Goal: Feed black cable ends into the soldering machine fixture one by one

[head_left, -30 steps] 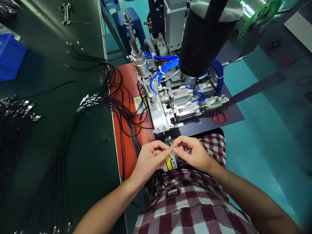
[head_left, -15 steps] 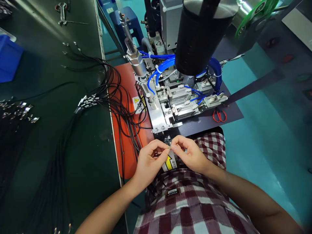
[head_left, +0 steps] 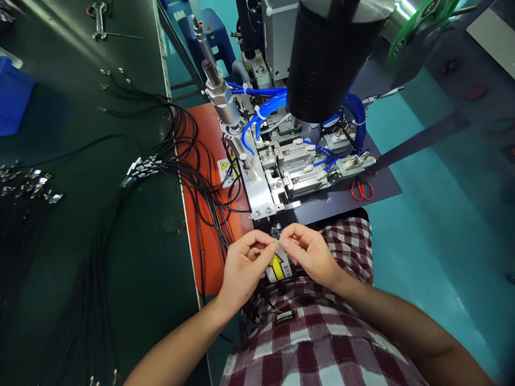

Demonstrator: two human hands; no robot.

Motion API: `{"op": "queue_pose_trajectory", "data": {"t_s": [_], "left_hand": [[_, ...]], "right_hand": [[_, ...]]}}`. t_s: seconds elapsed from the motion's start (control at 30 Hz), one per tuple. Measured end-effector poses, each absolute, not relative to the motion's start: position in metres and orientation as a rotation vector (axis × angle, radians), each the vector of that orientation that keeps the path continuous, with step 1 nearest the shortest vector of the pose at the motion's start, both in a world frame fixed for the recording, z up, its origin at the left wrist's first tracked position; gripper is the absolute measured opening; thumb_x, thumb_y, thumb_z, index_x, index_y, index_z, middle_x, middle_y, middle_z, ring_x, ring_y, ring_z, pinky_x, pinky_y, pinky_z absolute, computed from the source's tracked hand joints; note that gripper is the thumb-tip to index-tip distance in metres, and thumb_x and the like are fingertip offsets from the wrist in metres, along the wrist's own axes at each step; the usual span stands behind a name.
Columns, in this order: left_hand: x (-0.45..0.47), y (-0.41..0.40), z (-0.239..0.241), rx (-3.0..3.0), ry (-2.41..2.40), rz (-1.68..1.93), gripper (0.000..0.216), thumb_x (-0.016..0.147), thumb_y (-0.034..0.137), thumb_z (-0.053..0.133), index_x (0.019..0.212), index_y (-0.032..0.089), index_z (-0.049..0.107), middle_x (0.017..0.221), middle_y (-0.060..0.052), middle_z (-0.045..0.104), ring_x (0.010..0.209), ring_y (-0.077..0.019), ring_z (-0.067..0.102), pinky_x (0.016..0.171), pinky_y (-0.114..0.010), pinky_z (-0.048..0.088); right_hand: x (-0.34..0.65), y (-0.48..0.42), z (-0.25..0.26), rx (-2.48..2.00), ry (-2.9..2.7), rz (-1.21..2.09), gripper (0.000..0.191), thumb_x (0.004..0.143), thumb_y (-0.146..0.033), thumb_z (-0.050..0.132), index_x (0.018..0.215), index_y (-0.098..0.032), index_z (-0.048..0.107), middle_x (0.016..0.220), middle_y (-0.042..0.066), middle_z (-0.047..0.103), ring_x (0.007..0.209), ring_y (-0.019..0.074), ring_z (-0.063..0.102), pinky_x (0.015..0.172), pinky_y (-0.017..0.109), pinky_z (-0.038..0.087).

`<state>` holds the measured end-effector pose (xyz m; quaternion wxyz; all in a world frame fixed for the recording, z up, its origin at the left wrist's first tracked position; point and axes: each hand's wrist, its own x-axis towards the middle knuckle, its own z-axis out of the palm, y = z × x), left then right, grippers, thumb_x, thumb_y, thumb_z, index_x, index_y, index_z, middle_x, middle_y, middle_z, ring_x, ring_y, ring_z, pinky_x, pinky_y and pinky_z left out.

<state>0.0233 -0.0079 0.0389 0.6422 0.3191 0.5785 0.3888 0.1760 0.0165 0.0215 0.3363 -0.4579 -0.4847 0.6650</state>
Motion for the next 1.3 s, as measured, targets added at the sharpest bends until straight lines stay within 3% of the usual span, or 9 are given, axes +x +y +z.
{"op": "queue_pose_trajectory", "data": {"t_s": [0.13,0.4,0.57,0.7,0.83,0.97,1.1,1.3], "left_hand": [[0.024,-0.008,0.040,0.727,1.323,0.891,0.022,0.076,0.035,0.070,0.077,0.016,0.060,0.054,0.006,0.048,0.041,-0.0031,0.035,0.038,-0.015,0.031],[0.025,-0.006,0.042,0.663,1.330,0.840,0.027,0.074,0.039,0.072,0.075,0.015,0.059,0.047,0.008,0.042,0.039,-0.0029,0.031,0.038,-0.015,0.028],[0.022,-0.006,0.038,0.670,1.320,0.827,0.027,0.075,0.039,0.071,0.077,0.015,0.059,0.045,0.009,0.041,0.038,-0.0031,0.031,0.038,-0.015,0.028],[0.022,-0.006,0.037,0.702,1.308,0.814,0.025,0.076,0.038,0.070,0.076,0.016,0.059,0.046,0.008,0.043,0.038,-0.0037,0.033,0.037,-0.016,0.028],[0.023,-0.011,0.036,0.998,1.369,0.953,0.012,0.081,0.028,0.066,0.078,0.017,0.064,0.070,-0.001,0.060,0.056,-0.0090,0.051,0.051,-0.020,0.041],[0.024,-0.015,0.034,1.320,1.386,1.060,0.006,0.081,0.021,0.065,0.084,0.018,0.069,0.082,-0.005,0.064,0.077,-0.0159,0.058,0.066,-0.025,0.047],[0.024,-0.010,0.037,1.092,1.415,0.947,0.009,0.080,0.027,0.066,0.080,0.018,0.067,0.074,-0.002,0.061,0.062,-0.0114,0.054,0.055,-0.022,0.044],[0.025,-0.005,0.038,0.717,1.341,0.852,0.021,0.078,0.037,0.068,0.077,0.018,0.060,0.052,0.007,0.047,0.039,-0.0041,0.033,0.036,-0.016,0.028]], "right_hand": [[0.178,0.013,0.021,-1.173,-1.502,1.431,0.014,0.088,-0.025,0.055,0.077,-0.018,0.055,0.071,0.000,0.052,0.063,0.0118,0.046,0.058,0.025,0.038],[0.181,0.017,0.018,-1.220,-1.227,1.808,0.023,0.087,-0.039,0.058,0.078,-0.018,0.054,0.055,-0.007,0.043,0.047,0.0083,0.038,0.046,0.022,0.033],[0.183,0.018,0.016,-1.276,-1.389,1.598,0.017,0.085,-0.034,0.061,0.084,-0.017,0.062,0.066,-0.002,0.055,0.054,0.0104,0.047,0.050,0.023,0.037],[0.182,0.019,0.016,-1.285,-1.569,1.407,0.013,0.086,-0.027,0.061,0.077,-0.018,0.062,0.071,0.000,0.058,0.063,0.0122,0.049,0.059,0.025,0.039],[0.183,0.023,0.020,-1.247,-1.428,1.689,0.021,0.087,-0.034,0.058,0.076,-0.018,0.056,0.063,-0.003,0.049,0.054,0.0099,0.042,0.050,0.023,0.034],[0.184,0.025,0.022,-1.153,-1.232,1.979,0.030,0.085,-0.045,0.059,0.075,-0.018,0.051,0.056,-0.007,0.040,0.045,0.0072,0.033,0.043,0.021,0.026],[0.183,0.020,0.021,-1.206,-1.303,1.848,0.027,0.088,-0.042,0.057,0.077,-0.018,0.052,0.059,-0.006,0.042,0.048,0.0078,0.036,0.045,0.022,0.029],[0.180,0.015,0.015,-1.236,-1.469,1.666,0.020,0.093,-0.034,0.051,0.080,-0.018,0.053,0.062,-0.005,0.044,0.052,0.0088,0.040,0.048,0.022,0.033]]}}
